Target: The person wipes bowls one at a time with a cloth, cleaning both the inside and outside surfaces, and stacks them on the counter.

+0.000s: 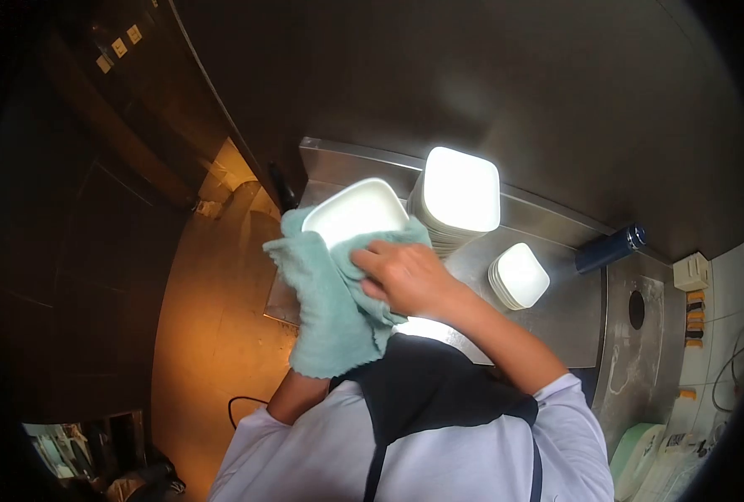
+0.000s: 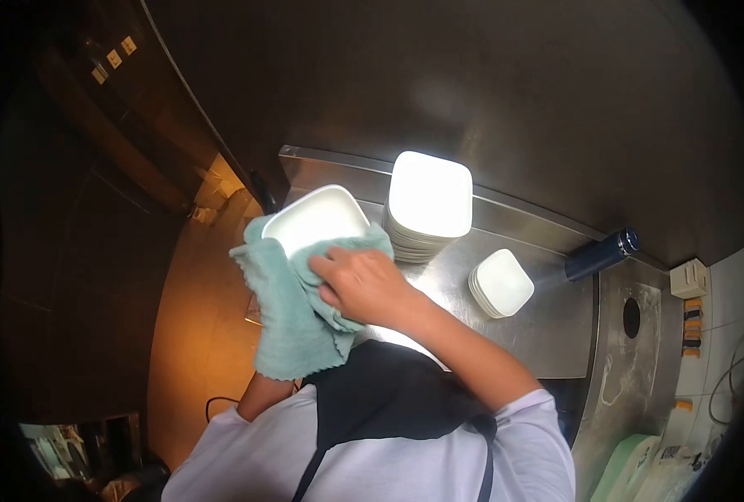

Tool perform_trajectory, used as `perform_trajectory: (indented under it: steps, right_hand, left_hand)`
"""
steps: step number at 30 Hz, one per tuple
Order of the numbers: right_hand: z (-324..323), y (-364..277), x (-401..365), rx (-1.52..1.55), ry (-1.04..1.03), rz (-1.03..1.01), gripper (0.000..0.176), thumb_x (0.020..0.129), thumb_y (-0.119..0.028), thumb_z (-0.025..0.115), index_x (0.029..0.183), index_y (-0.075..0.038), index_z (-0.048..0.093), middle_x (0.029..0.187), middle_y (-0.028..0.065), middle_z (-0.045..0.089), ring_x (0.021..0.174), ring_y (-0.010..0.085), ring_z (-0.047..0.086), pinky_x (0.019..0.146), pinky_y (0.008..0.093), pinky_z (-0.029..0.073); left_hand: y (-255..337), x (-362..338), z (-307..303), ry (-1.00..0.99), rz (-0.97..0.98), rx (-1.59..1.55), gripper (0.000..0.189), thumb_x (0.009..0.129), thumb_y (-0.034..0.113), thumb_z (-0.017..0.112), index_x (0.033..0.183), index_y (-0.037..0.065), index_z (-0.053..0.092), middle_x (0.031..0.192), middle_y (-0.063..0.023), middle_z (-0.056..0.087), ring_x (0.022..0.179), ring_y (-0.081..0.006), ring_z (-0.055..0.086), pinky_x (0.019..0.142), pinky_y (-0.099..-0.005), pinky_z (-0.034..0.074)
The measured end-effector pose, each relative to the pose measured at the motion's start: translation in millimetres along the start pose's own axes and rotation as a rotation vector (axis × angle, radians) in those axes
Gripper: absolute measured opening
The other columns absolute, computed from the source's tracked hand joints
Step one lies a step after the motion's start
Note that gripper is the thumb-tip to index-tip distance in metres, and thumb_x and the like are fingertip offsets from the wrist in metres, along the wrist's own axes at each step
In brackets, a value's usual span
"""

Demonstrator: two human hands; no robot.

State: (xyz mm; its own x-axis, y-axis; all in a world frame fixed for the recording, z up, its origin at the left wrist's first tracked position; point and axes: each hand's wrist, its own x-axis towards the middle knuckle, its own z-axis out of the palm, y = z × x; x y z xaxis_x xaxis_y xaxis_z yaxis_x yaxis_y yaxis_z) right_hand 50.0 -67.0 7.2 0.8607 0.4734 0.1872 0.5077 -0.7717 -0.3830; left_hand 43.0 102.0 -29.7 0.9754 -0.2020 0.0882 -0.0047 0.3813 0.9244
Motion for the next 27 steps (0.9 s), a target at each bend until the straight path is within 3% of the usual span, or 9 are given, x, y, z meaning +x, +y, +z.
perform_trajectory:
  steps: [1, 5, 8, 9, 12, 17, 20, 23, 27]
  right_hand:
    - [-3.7, -0.2, -7.4, -0.035, -0.115, 0.049, 0.040, 0.086, -0.016, 0.075, 0.123, -0.005, 0.064, 0.103, 0.0165, 0.070, 0.092, 0.0375, 0.072, 0.077, 0.0475, 0.058]
    - [0.3, 14.8, 2.4, -0.066, 0.518, 0.206, 0.044, 0.083, -0.015, 0.076, 0.123, -0.006, 0.061, 0.096, 0.0166, 0.069, 0.084, 0.0365, 0.072, 0.070, 0.0483, 0.056]
    - [24.8, 6.7, 3.9, 0.167, 0.483, 0.127, 0.049, 0.082, -0.016, 0.077, 0.126, -0.004, 0.058, 0.101, 0.0189, 0.070, 0.085, 0.0378, 0.071, 0.072, 0.0497, 0.056]
    - [21.8, 2.5, -1.3, 0.195, 0.410, -0.005, 0.035, 0.083, -0.013, 0.075, 0.110, 0.002, 0.059, 0.095, 0.0221, 0.069, 0.081, 0.0400, 0.071, 0.071, 0.0509, 0.056]
    - [0.6, 21.0, -27.6, 0.099, -0.128, -0.024, 0.032, 0.084, -0.015, 0.075, 0.108, 0.000, 0.061, 0.092, 0.0203, 0.070, 0.078, 0.0408, 0.071, 0.071, 0.0517, 0.057]
    - [-22.8, 23.8, -20.6, -0.058, 0.638, 0.247, 0.030, 0.081, -0.015, 0.078, 0.106, -0.005, 0.065, 0.090, 0.0168, 0.070, 0.079, 0.0371, 0.072, 0.067, 0.0469, 0.057]
    - [7.9, 3.7, -22.5, 0.066, 0.576, 0.119, 0.034, 0.082, -0.013, 0.078, 0.112, -0.006, 0.066, 0.095, 0.0166, 0.069, 0.079, 0.0366, 0.071, 0.069, 0.0469, 0.057]
    - [7.1, 4.6, -48.2, 0.111, 0.146, 0.009, 0.040, 0.078, -0.011, 0.080, 0.116, -0.006, 0.068, 0.099, 0.0157, 0.067, 0.082, 0.0351, 0.070, 0.071, 0.0448, 0.057]
    - [-13.4, 19.2, -79.4, -0.092, 0.422, -0.065, 0.043, 0.073, -0.015, 0.080, 0.115, -0.008, 0.075, 0.103, 0.0112, 0.067, 0.093, 0.0325, 0.068, 0.078, 0.0407, 0.057]
  left_hand:
    - [1.2, -0.5, -2.0, -0.018, 0.002, 0.028, 0.029, 0.109, 0.028, 0.061, 0.131, 0.008, 0.063, 0.111, -0.0030, 0.069, 0.098, -0.0135, 0.067, 0.087, -0.0282, 0.057]
    - [-8.8, -9.3, 16.9, -0.069, 0.039, 0.115, 0.029, 0.109, 0.027, 0.061, 0.131, 0.008, 0.063, 0.111, -0.0033, 0.068, 0.099, -0.0135, 0.067, 0.088, -0.0282, 0.056]
    - [-16.8, -8.5, 24.7, -0.010, 0.036, 0.066, 0.029, 0.109, 0.027, 0.061, 0.130, 0.008, 0.063, 0.111, -0.0036, 0.068, 0.099, -0.0136, 0.067, 0.088, -0.0282, 0.056]
    - [-17.5, -4.6, 21.9, 0.020, 0.022, 0.036, 0.029, 0.109, 0.026, 0.061, 0.130, 0.008, 0.062, 0.111, -0.0037, 0.068, 0.100, -0.0136, 0.067, 0.088, -0.0282, 0.056]
    - [-12.2, 9.3, 14.2, 0.061, -0.004, -0.015, 0.028, 0.109, 0.026, 0.062, 0.130, 0.008, 0.062, 0.112, -0.0039, 0.068, 0.100, -0.0137, 0.067, 0.089, -0.0282, 0.056]
    - [-21.8, -6.8, 34.5, -0.034, 0.026, 0.101, 0.028, 0.109, 0.025, 0.062, 0.130, 0.007, 0.062, 0.112, -0.0043, 0.068, 0.101, -0.0138, 0.066, 0.090, -0.0281, 0.056]
    - [-29.3, -12.0, 39.8, -0.067, 0.006, 0.088, 0.028, 0.109, 0.024, 0.062, 0.130, 0.007, 0.062, 0.112, -0.0045, 0.068, 0.102, -0.0138, 0.066, 0.090, -0.0281, 0.055]
    - [-22.6, 5.1, 25.8, -0.046, -0.036, 0.028, 0.028, 0.108, 0.024, 0.062, 0.130, 0.007, 0.062, 0.113, -0.0047, 0.067, 0.103, -0.0139, 0.066, 0.090, -0.0281, 0.055]
    - [-11.4, 30.5, 12.6, 0.042, -0.017, -0.043, 0.027, 0.108, 0.023, 0.063, 0.130, 0.007, 0.062, 0.113, -0.0050, 0.067, 0.104, -0.0139, 0.066, 0.091, -0.0281, 0.055]
